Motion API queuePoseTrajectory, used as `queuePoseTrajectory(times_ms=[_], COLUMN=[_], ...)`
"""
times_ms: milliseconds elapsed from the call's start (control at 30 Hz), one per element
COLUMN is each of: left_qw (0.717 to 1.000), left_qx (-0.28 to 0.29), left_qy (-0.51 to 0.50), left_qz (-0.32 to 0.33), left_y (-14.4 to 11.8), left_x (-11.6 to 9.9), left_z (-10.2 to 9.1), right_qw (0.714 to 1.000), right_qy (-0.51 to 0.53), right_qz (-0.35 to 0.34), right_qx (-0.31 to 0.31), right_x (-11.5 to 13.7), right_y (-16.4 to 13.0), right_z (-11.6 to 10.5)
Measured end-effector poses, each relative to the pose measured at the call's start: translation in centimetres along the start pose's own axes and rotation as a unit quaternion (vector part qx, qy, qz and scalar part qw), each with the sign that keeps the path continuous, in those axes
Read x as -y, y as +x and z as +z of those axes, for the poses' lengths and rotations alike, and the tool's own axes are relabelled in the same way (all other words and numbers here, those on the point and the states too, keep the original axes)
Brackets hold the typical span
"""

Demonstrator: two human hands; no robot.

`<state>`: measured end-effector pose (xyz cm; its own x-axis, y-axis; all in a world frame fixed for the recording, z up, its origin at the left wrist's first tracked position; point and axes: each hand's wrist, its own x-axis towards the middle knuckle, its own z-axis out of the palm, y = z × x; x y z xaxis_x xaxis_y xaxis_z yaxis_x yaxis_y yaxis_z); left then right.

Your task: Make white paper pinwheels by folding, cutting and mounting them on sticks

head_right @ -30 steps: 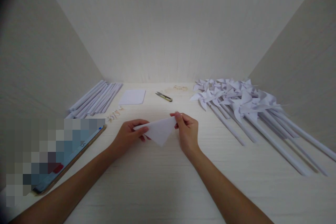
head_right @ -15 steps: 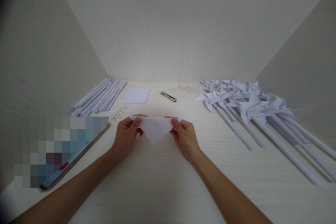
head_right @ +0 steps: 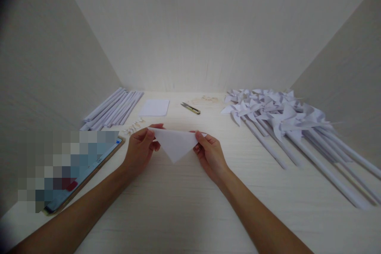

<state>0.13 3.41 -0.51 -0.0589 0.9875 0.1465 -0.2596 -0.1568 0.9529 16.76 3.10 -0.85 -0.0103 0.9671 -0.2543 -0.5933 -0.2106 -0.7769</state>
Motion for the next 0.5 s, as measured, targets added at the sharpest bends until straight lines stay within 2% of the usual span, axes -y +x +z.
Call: queuePoseTrajectory(times_ms=[200, 500], left_qw=[1.0, 1.0], left_qx=[-0.002, -0.009], left_qy=[-0.005, -0.025], left_qz=[0.005, 0.011], left_y=[-0.16, -0.12], left_x=[-0.04, 0.02], left_z=[0.09, 0.09], right_qw=[0.999, 0.999], right_qy=[0.019, 0.008], right_qz=[-0.033, -0.038], right_qx=[0.013, 0.012], right_x=[0.02, 0.03], right_y=[0.05, -0.13], right_z=[0.01, 0.18])
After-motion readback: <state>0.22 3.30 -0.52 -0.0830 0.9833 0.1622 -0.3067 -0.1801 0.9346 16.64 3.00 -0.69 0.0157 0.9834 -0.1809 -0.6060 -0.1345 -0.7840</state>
